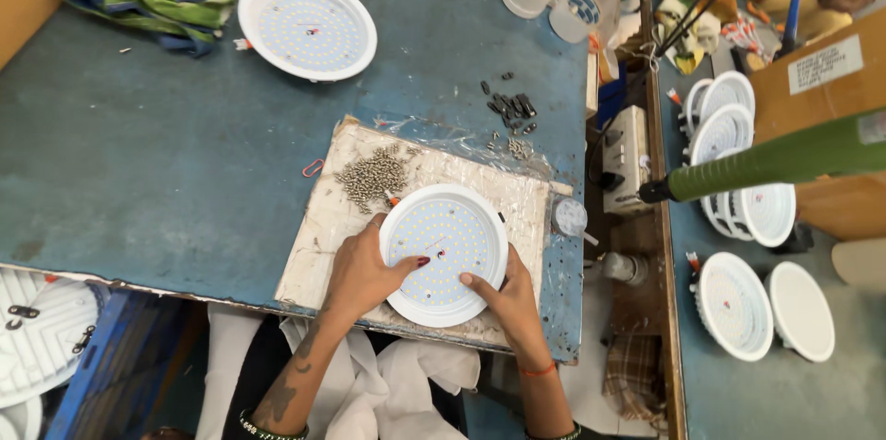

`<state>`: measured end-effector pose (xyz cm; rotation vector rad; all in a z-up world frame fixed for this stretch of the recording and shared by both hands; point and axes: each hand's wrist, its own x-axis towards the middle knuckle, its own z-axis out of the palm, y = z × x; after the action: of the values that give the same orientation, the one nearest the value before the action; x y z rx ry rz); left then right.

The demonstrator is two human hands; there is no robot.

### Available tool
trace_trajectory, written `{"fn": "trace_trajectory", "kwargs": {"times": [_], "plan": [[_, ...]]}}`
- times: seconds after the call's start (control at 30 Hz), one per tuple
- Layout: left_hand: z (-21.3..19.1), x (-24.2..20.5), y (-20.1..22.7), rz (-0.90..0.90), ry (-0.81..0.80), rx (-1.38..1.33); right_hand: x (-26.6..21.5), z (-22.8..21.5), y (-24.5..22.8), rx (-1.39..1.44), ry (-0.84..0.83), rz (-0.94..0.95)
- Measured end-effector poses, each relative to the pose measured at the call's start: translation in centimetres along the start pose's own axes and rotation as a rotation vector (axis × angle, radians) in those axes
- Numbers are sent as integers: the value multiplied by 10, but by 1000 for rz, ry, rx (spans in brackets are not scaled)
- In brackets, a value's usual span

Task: The person uses a green electric screwdriver to fasten screws into a white circular LED light fixture. They repeatedly pick up screws from a pile on the table and secure them into the fixture while holding it steady with their other hand.

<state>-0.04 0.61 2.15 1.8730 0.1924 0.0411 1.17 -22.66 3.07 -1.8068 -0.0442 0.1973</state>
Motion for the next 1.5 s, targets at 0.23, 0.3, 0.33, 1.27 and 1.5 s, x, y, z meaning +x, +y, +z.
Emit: {"fn": "trace_trajectory", "kwargs": {"times": [0.23, 0.3, 0.33, 1.27, 1.5], "plan": [[4, 4, 3, -108, -21, 117, 6, 4, 3, 33, 57, 20], [7, 3, 2, -111, 6, 128, 6, 3, 1, 29, 51, 12], [8, 2, 2, -103, 16, 140, 7, 3, 1, 21, 48, 10], [8, 4, 8, -177, 8, 201, 9, 7, -8, -163, 13, -130], [8, 2, 9, -151, 54, 206, 11, 9, -7, -234, 59, -158]]}}
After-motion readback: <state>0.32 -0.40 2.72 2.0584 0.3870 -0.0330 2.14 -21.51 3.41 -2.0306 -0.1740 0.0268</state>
